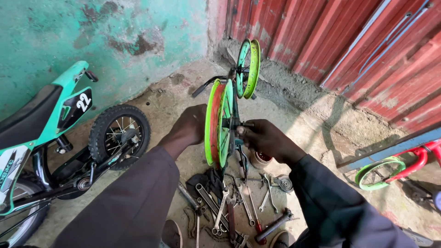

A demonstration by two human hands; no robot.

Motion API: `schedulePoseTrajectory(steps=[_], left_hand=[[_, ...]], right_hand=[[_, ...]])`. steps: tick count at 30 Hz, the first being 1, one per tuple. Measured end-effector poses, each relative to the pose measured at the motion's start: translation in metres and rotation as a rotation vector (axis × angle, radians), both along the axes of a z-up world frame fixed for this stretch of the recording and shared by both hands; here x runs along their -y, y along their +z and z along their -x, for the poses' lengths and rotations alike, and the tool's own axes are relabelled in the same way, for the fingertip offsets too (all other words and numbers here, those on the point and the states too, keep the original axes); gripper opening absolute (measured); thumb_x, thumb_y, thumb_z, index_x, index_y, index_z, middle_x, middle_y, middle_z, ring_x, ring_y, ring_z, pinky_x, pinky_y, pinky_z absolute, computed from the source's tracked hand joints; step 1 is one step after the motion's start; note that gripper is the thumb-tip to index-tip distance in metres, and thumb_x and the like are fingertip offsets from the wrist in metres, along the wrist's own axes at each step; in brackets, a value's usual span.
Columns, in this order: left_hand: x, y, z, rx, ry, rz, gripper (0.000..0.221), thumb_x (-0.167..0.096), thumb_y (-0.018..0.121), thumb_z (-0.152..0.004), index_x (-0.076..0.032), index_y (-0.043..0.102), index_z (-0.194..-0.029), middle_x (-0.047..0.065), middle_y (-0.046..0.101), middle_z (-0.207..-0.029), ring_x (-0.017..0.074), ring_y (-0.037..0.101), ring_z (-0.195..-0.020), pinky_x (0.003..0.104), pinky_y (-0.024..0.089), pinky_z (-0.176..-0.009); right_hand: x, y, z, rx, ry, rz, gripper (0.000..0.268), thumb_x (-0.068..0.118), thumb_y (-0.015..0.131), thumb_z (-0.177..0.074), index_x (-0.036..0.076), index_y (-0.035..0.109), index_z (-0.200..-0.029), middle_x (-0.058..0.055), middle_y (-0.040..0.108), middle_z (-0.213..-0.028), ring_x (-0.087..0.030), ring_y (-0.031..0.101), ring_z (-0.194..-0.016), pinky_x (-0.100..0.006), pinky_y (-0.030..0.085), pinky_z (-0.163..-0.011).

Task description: Repairing and adjusting bicycle wheels and hubs using a wrench and measuring tape

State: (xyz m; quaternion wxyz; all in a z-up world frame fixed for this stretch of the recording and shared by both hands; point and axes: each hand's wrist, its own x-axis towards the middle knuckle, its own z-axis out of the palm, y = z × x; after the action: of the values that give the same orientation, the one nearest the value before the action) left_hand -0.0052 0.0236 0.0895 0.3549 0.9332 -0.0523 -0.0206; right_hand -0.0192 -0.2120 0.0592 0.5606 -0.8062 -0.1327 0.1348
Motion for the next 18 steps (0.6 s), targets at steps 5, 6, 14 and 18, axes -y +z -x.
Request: schedulePoseTrajectory(steps=[5, 6, 14, 18], left_hand=[[-0.004, 0.008, 0.005, 0.007, 0.004, -0.014, 0.042, -0.037, 0.032, -0.094, -0.015, 0.068, -0.093, 0.018, 0.073, -0.089, 0.0411, 0.071, -0.102, 0.053, 0.055, -0.089], [-0.002, 0.01, 0.003, 0.039, -0.025, -0.093, 0.036, -0.036, 0.037, -0.094, -0.013, 0.066, -0.095, 0.018, 0.072, -0.086, 0.0413, 0.071, -0.1, 0.054, 0.055, -0.088], [0.0, -0.002, -0.005, -0.026, -0.031, -0.086, 0.031, -0.025, 0.043, -0.09, -0.004, 0.063, -0.098, 0.025, 0.073, -0.085, 0.0475, 0.072, -0.095, 0.055, 0.054, -0.086], [0.001, -0.007, -0.011, -0.005, -0.058, -0.038, 0.03, -0.03, 0.054, -0.084, -0.005, 0.062, -0.098, 0.022, 0.072, -0.085, 0.0466, 0.071, -0.096, 0.056, 0.053, -0.085]], right_hand=[[-0.004, -0.004, -0.003, -0.325, -0.095, -0.295, 0.053, 0.043, 0.041, -0.11, 0.002, 0.063, -0.084, -0.008, 0.048, -0.058, -0.018, 0.053, -0.044, -0.024, 0.039, -0.038], [-0.002, -0.006, -0.005, -0.328, -0.097, -0.308, 0.047, 0.04, 0.047, -0.108, 0.003, 0.065, -0.085, -0.008, 0.052, -0.061, -0.017, 0.056, -0.049, -0.023, 0.04, -0.042], [0.012, -0.003, -0.014, 0.411, -0.097, 0.084, 0.022, 0.005, 0.076, -0.087, 0.008, 0.067, -0.107, -0.013, 0.072, -0.086, -0.023, 0.069, -0.075, -0.035, 0.055, -0.071], [0.007, 0.007, -0.01, 0.194, -0.054, -0.008, 0.022, 0.024, 0.069, -0.092, 0.004, 0.066, -0.1, -0.016, 0.07, -0.074, -0.023, 0.066, -0.061, -0.032, 0.053, -0.055]])
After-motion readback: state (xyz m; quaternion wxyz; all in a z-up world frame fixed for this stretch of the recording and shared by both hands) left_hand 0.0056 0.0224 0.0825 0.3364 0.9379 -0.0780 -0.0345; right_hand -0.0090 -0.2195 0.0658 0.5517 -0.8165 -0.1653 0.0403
